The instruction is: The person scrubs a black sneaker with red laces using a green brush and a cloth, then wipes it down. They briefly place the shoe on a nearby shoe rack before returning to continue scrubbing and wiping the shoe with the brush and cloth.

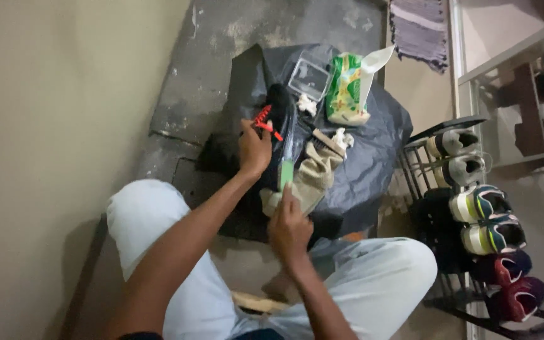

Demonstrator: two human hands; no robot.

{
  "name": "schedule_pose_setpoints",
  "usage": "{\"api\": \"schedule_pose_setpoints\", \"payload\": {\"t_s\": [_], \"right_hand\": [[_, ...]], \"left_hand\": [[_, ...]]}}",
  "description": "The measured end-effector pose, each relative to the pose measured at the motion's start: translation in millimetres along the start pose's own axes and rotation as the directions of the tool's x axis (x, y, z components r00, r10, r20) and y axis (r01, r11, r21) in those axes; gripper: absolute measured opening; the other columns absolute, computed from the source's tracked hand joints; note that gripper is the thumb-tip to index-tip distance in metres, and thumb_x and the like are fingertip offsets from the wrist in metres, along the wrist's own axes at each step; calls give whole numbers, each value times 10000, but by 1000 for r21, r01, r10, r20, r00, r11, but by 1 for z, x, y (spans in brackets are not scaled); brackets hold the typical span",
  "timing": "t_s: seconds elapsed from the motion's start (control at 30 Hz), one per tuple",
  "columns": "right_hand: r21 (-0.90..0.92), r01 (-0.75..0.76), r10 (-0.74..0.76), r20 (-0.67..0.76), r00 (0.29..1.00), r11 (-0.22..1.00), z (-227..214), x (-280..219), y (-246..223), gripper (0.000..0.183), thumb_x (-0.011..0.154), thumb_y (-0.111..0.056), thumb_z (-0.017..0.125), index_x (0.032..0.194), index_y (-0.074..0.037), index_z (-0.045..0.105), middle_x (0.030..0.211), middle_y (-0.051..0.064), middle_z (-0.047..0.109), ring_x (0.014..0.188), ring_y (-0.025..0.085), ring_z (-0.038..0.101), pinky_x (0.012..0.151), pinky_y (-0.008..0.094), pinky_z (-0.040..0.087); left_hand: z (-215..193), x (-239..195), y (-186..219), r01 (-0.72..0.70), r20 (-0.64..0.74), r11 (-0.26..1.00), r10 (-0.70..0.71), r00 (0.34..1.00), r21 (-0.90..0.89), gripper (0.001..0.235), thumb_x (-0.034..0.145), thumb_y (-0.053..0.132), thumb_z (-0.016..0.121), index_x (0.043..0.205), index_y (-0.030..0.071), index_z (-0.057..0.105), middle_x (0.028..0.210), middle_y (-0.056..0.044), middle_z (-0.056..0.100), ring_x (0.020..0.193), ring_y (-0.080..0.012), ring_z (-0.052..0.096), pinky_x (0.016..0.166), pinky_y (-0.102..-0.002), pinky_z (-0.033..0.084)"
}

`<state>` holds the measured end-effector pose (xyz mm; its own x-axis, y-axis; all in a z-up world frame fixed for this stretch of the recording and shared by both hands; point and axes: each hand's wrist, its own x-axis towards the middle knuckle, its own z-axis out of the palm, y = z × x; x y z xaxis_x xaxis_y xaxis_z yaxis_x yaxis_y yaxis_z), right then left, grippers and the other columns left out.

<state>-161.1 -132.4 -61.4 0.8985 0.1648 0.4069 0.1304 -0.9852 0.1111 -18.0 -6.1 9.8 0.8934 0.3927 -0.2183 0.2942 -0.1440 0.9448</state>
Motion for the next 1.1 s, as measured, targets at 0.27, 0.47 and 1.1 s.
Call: {"api": "schedule_pose_setpoints", "payload": {"t_s": [0.27,0.47,1.1], "right_hand": [[182,43,-4,-207,978,982,52,211,28,353,924,-251,580,1242,-161,706,730,133,648,566,411,690,427,549,510],[256,-202,112,325,939,945,117,301,48,359,907,-439,499,1129,-380,775,830,95,745,792,406,758,674,569,596],[388,-90,-17,264,964,917,26,213,38,490,969,-276,457,1412,-155,629,954,295,706,850,573,683,744,688,549]], "left_hand": [[12,21,-18,25,17,996,-26,1000,81,467,1046,445,551,1302,68,452,1015,-219,738,894,-358,767,672,-420,632],[19,27,-24,19,24,998,-20,1000,61,544,1039,444,555,1350,15,433,1119,-293,714,1021,-417,735,763,-494,628],[5,16,-25,-4,-21,1000,4,1000,7,377,1044,390,578,1206,62,488,983,-241,733,922,-411,750,741,-490,598]]}}
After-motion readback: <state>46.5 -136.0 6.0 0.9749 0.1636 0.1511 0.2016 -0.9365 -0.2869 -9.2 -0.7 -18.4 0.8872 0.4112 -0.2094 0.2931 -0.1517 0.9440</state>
